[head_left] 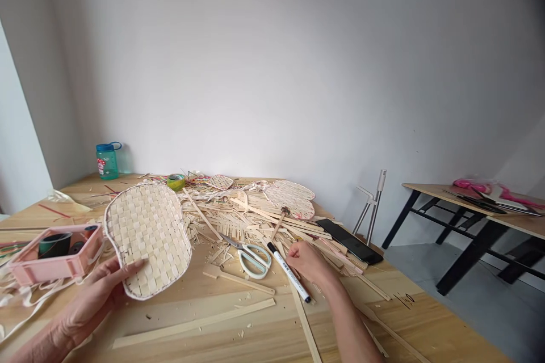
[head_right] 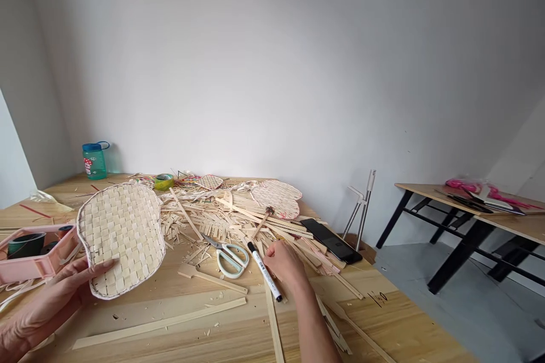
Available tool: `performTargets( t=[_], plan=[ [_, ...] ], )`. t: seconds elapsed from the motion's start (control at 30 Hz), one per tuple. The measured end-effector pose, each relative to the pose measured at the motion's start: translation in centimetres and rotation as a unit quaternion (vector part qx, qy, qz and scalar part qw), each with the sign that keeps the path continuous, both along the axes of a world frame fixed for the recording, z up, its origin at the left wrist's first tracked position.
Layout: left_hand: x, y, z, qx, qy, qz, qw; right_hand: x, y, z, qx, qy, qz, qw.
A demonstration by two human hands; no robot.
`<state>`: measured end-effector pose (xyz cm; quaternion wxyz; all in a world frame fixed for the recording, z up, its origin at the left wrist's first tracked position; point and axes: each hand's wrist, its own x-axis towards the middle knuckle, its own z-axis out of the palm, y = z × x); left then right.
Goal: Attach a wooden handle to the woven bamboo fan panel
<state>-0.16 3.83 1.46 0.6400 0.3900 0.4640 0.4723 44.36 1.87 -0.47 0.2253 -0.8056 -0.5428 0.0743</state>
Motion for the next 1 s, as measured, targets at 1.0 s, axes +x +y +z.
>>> performTargets(
  t=[1.0],
  plan=[
    [0.3,-0.3,0.6,0.021,-0.003,-0.019,1.000,-0.6,2.8,-0.8,0.201,0.312,-0.044,0.927]
  ],
)
